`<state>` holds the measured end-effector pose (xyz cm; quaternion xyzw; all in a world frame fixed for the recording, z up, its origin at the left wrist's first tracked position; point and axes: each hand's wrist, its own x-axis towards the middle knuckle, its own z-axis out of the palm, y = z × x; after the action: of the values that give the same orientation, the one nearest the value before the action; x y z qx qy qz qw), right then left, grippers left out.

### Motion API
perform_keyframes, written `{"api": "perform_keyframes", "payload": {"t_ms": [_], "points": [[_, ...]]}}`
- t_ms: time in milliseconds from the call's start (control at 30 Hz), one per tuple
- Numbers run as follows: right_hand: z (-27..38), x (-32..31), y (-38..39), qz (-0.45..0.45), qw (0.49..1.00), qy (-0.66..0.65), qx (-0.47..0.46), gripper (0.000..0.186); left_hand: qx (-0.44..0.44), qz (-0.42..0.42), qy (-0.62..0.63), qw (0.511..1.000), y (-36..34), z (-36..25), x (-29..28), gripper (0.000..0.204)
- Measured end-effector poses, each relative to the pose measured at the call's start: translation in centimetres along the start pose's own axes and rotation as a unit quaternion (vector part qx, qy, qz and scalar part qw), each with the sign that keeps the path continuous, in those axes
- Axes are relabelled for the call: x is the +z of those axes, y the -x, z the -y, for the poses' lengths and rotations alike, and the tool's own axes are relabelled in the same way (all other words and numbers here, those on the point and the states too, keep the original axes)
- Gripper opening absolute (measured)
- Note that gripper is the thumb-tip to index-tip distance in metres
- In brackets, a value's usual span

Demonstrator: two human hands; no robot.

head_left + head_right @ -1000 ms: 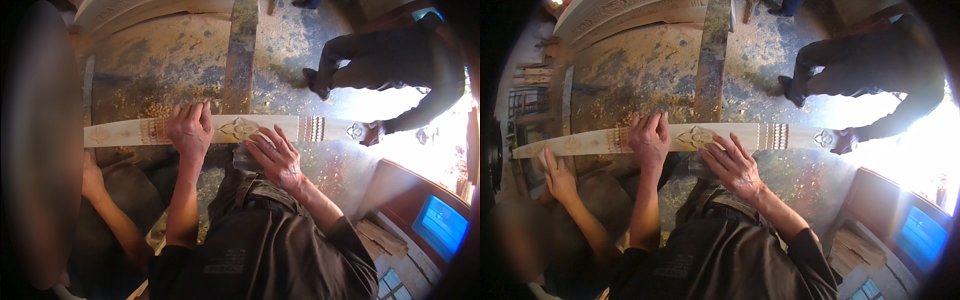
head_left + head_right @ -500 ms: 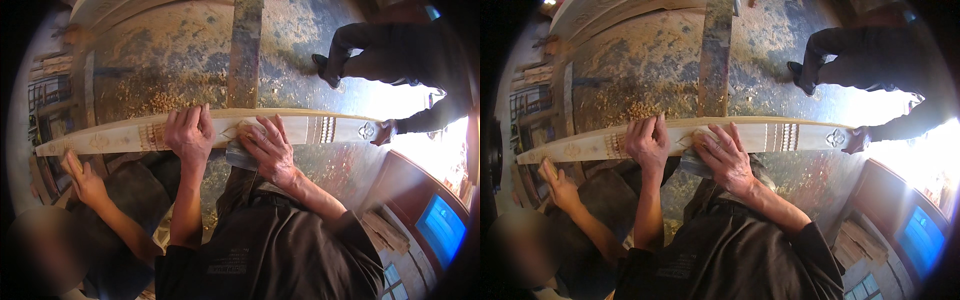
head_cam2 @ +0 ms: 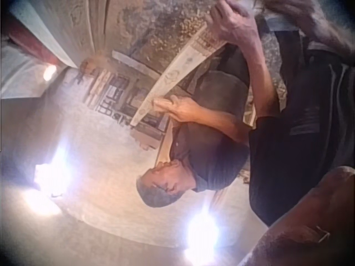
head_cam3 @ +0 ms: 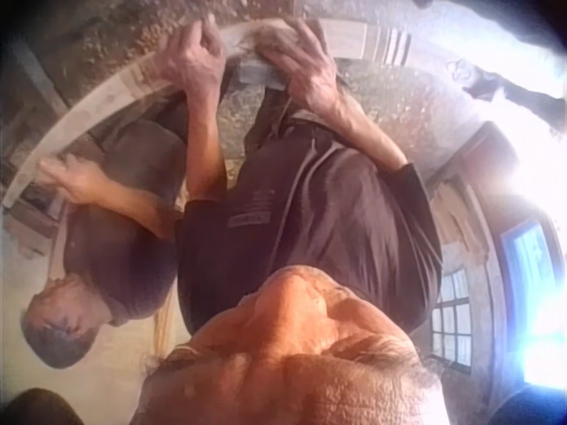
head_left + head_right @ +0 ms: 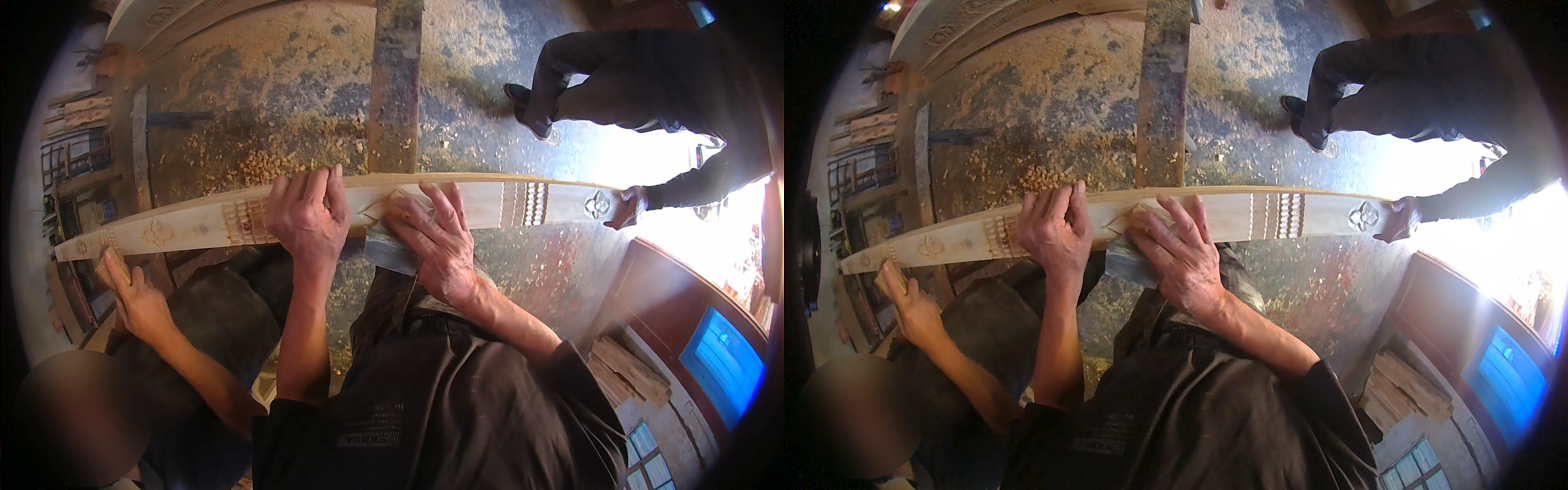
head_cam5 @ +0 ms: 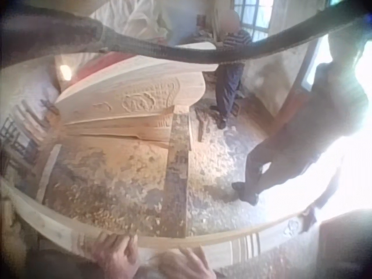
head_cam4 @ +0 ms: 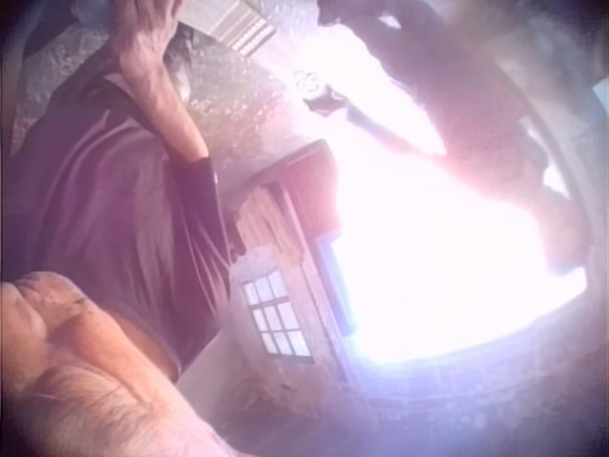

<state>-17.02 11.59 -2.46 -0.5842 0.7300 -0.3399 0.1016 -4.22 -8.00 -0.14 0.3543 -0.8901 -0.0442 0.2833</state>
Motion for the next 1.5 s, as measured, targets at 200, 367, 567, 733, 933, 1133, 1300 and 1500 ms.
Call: {"api": "perform_keyframes", "payload": {"t_ms": [200, 367, 567, 733, 933, 1133, 1300, 1500], "points": [[0.3, 0.2, -0.9, -0.010, 1.000, -0.001, -0.006, 0.056, 0.006, 0.001, 0.002, 1.000, 0.2, 0.2, 0.1, 0.014], [-0.1, 0.2, 0.5, -0.020, 1.000, -0.005, -0.002, 0.060, -0.002, -0.002, 0.011, 1.000, 0.0, 0.0, 0.0, 0.014], [-0.2, 0.5, 0.0, -0.025, 0.999, 0.014, -0.027, 0.063, 0.011, -0.005, 0.020, 1.000, -0.1, 0.2, 0.0, 0.013], [0.1, 0.5, -0.4, -0.019, 0.999, 0.015, -0.030, 0.065, 0.010, 0.004, 0.008, 1.000, -0.1, 0.3, -0.1, 0.014], [-0.3, -1.2, 0.7, 0.018, 0.998, 0.047, -0.044, 0.066, 0.012, -0.006, 0.021, 1.000, -0.2, 0.1, -0.2, 0.013], [-0.1, -1.7, 0.2, 0.049, 0.995, 0.058, -0.059, 0.061, 0.013, 0.002, 0.008, 1.000, -0.1, 0.1, -0.1, 0.013], [-0.2, -2.0, 0.4, 0.062, 0.994, 0.073, -0.062, 0.058, 0.008, 0.007, 0.004, 1.000, 0.1, 0.2, 0.1, 0.012], [-0.9, -2.8, 0.9, 0.056, 0.993, 0.069, -0.075, 0.054, 0.005, 0.008, 0.007, 1.000, 0.1, 0.2, 0.1, 0.012]]}}
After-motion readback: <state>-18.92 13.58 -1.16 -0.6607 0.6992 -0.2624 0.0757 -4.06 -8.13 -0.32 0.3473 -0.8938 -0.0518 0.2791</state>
